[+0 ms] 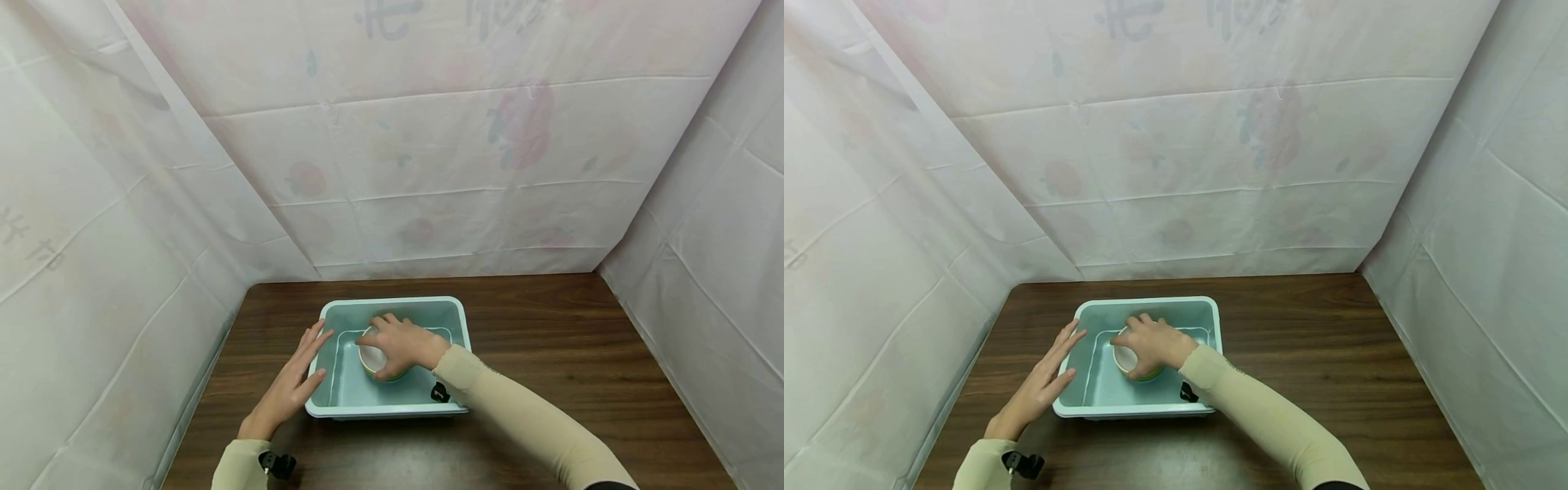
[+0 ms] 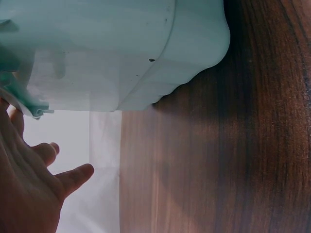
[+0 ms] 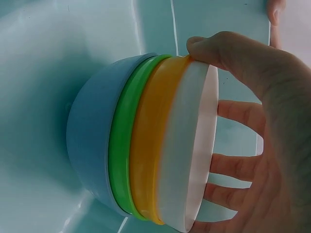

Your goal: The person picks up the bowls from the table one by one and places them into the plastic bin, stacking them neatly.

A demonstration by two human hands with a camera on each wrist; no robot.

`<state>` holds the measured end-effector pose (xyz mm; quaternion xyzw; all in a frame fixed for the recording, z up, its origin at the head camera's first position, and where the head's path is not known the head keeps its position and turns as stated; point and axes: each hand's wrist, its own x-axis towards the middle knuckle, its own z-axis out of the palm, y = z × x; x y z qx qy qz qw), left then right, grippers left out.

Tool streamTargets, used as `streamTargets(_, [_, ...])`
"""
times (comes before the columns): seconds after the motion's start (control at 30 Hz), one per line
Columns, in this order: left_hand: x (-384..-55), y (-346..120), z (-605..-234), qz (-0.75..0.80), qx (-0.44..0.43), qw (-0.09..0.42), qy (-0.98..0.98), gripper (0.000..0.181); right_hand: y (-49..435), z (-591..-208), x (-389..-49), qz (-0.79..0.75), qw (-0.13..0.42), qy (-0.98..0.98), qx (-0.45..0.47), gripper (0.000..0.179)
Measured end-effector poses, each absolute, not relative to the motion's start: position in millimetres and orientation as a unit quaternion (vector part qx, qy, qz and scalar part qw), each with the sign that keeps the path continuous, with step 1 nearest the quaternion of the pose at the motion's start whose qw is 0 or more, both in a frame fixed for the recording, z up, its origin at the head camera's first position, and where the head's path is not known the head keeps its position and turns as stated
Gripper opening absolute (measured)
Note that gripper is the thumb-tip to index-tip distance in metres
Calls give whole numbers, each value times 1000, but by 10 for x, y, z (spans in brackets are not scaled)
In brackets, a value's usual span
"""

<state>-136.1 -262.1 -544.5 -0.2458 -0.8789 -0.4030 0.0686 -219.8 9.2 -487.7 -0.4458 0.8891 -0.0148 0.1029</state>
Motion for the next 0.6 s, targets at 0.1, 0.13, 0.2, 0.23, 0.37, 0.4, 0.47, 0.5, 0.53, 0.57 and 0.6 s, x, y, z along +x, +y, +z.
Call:
streamTargets(0.1, [-1360,-2617,-5434,-403,-248,68,-878,67,91,-4871,-2193,-12,103,891,-442,72])
streamTargets(0.13, [-1360,-2616,-5431,-404,-248,67,-878,68,91,-4869,-2192,-12,104,891,-442,72])
streamTargets(0.2, [-1360,-2616,-5427,-406,-249,67,-877,68,88,-4868,-2191,-14,105,891,-441,72])
streamTargets(0.23, [-1360,-2618,-5427,-407,-248,66,-877,68,86,-4868,-2191,-15,105,891,-442,72])
streamTargets(0.37, [-1364,-2624,-5437,-406,-250,66,-876,67,79,-4874,-2190,-16,104,890,-443,72])
streamTargets(0.4, [-1365,-2626,-5440,-406,-249,66,-877,67,78,-4875,-2190,-16,105,890,-443,72])
streamTargets(0.47, [-1366,-2628,-5448,-405,-250,67,-877,67,74,-4877,-2188,-12,106,892,-440,72])
streamTargets(0.5, [-1367,-2630,-5451,-405,-249,67,-877,67,71,-4877,-2187,-11,108,892,-439,72])
streamTargets(0.53, [-1368,-2631,-5454,-405,-249,66,-877,67,69,-4876,-2186,-10,110,893,-437,72])
streamTargets(0.57, [-1369,-2630,-5455,-404,-249,67,-878,67,67,-4876,-2186,-7,112,893,-435,72])
streamTargets(0.6, [-1370,-2631,-5457,-404,-249,66,-878,67,66,-4875,-2184,-7,115,894,-433,72])
